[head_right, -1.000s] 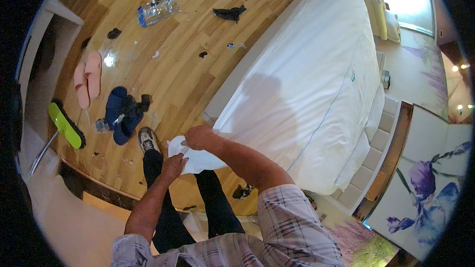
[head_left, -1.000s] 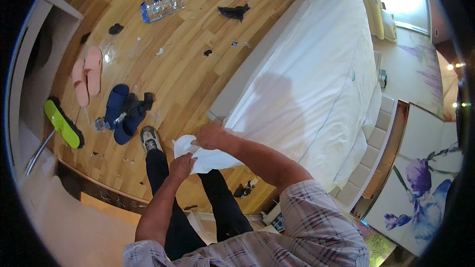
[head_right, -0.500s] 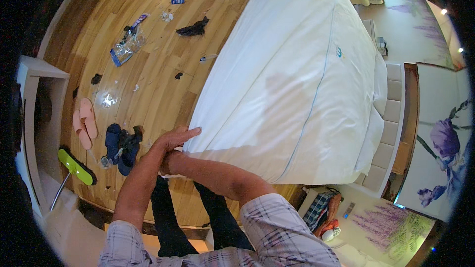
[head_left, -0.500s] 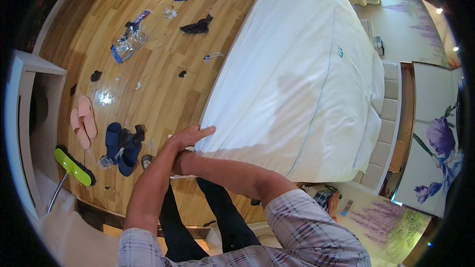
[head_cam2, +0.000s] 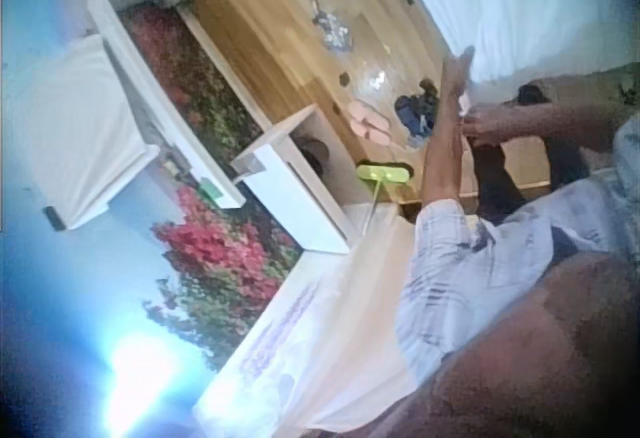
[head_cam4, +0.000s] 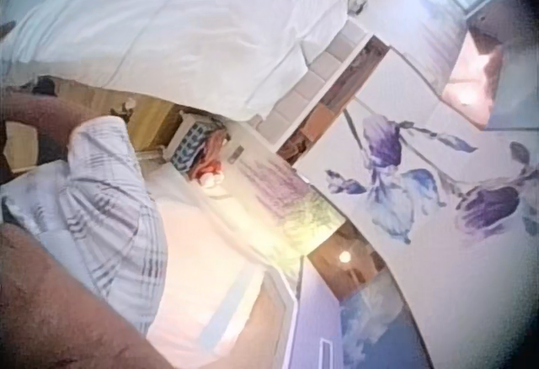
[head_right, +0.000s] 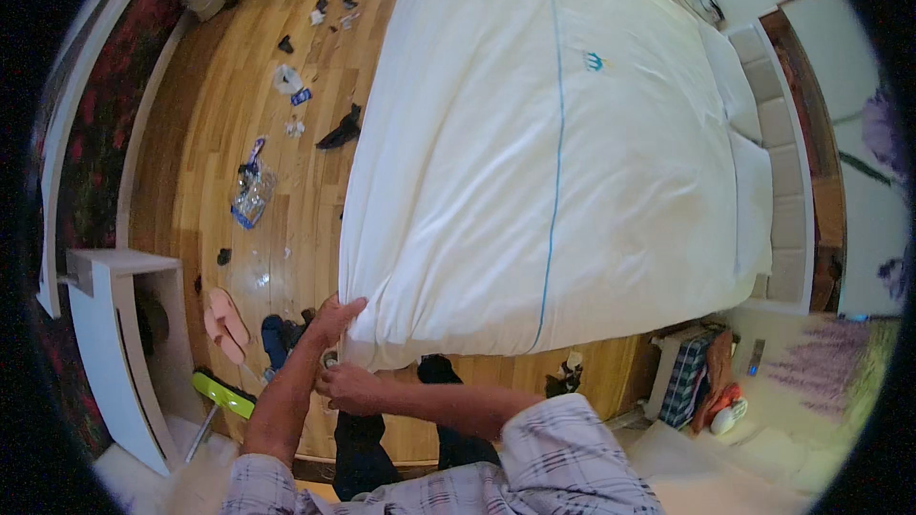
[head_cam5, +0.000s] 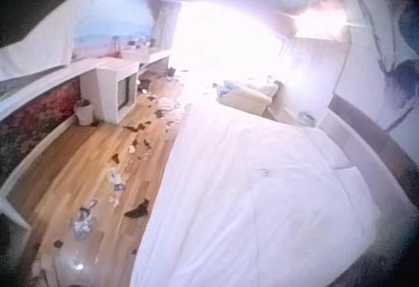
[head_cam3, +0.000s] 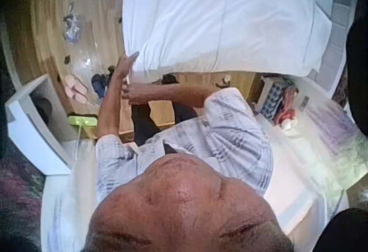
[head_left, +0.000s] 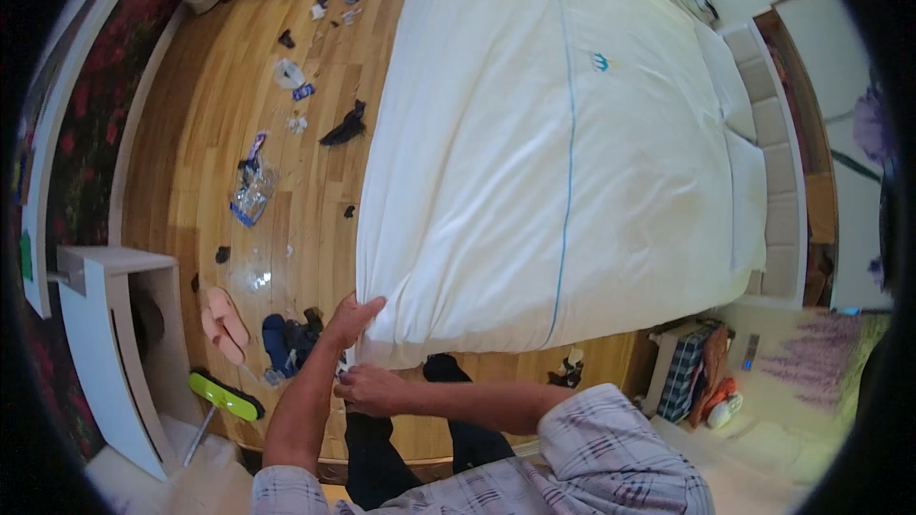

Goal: The person places a pillow on the bed, smooths the fitted sheet, and adjusts the duvet cover by hand. The person then wipes a white bedside table with a green cloth.

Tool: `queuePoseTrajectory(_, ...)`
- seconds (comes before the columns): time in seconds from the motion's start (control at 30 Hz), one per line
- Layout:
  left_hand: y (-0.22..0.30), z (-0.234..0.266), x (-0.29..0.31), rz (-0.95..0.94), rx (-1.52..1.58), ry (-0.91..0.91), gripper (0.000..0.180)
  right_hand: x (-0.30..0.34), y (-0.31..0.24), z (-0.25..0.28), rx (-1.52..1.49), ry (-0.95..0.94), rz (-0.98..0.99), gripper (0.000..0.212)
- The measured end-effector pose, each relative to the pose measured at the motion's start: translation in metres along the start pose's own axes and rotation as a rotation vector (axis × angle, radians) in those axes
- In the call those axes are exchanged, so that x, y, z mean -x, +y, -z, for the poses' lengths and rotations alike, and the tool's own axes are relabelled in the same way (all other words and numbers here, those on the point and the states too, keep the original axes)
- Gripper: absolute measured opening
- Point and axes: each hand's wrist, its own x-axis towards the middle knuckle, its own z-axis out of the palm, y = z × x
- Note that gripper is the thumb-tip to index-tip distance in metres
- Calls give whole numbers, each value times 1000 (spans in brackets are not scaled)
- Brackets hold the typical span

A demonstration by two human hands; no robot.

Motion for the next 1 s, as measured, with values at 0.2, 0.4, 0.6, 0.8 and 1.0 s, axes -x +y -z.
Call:
queuePoseTrajectory(0.2, -44, 17, 8, -59, 48, -47, 46, 63, -28, 27, -309, 748, -639, 64)
queuePoseTrajectory(0.4, -4, -13, 37, -30, 70, -87, 45, 5, -66, -18, -262, 946, -951, 111)
queuePoseTrajectory(0.6, 15, -48, 52, 94, 248, 52, 50, -23, -32, -19, -426, 1640, -874, 72)
queuePoseTrajectory(0.8, 31, -51, 52, 214, 345, 83, 39, 54, -74, -3, -383, 1449, -1001, 40)
queuePoseTrajectory(1.0, 53, -70, 0, 222, 460, -151, 42, 132, -97, 34, -768, 1191, -856, 38)
